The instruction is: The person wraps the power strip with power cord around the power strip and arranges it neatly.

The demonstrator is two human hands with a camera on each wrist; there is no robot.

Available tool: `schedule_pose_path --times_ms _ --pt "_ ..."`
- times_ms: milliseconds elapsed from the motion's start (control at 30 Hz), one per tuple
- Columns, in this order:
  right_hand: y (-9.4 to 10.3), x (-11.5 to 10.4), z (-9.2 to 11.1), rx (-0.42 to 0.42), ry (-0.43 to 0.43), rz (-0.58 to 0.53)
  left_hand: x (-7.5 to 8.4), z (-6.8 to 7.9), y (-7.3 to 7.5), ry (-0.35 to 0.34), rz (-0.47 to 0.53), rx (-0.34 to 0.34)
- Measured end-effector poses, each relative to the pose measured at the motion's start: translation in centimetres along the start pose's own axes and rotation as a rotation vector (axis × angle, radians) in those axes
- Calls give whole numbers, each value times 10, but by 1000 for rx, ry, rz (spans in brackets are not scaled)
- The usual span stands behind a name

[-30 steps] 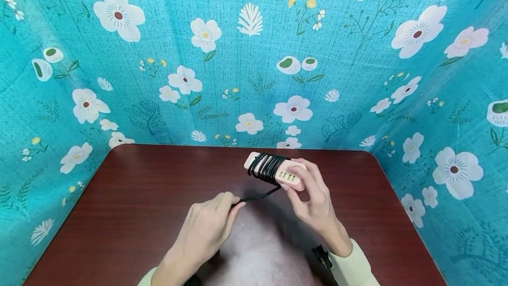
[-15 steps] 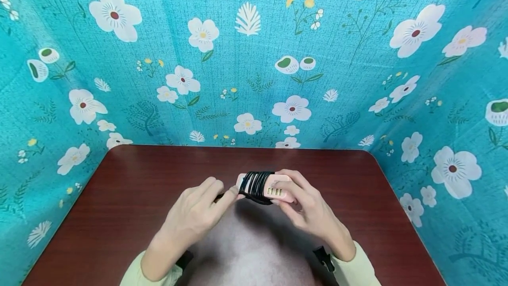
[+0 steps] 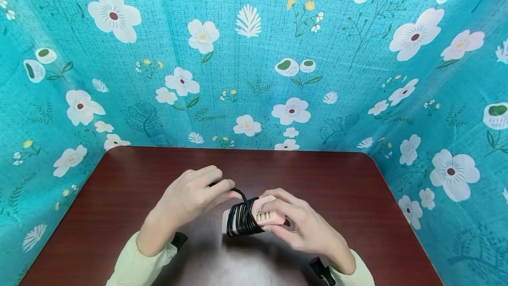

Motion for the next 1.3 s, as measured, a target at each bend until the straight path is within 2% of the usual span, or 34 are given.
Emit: schedule_pose_path --times_ms 133,400,633,800,1033,1200,1300 --pt "-1 -9 -4 -27 17 -74 -8 1 -1 6 125 25" --pt "1 -28 -12 -23 84 -173 -24 2 -10 111 545 49" --pt "9 -39 -16 13 120 -337 -34 5 -24 221 826 56" --pt "13 -40 -17 55 118 -491 -39 12 -41 282 981 75" --pt "13 -37 -20 140 98 -640 -43 17 -58 300 1127 139" --pt "18 -35 -22 249 126 -644 -45 19 -67 371 1203 222" --pt "21 -32 -21 298 119 -637 -43 21 -76 413 1253 272"
Point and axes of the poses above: each hand's wrist, its own z-axis away from the middle knuckle, its own y-axis out of the back of the hand, x = y × z, the point moved 8 cm from there along -z, towards the middle knuckle, and after that the axes turned 5 degrees about z, right-handed, at the moved point
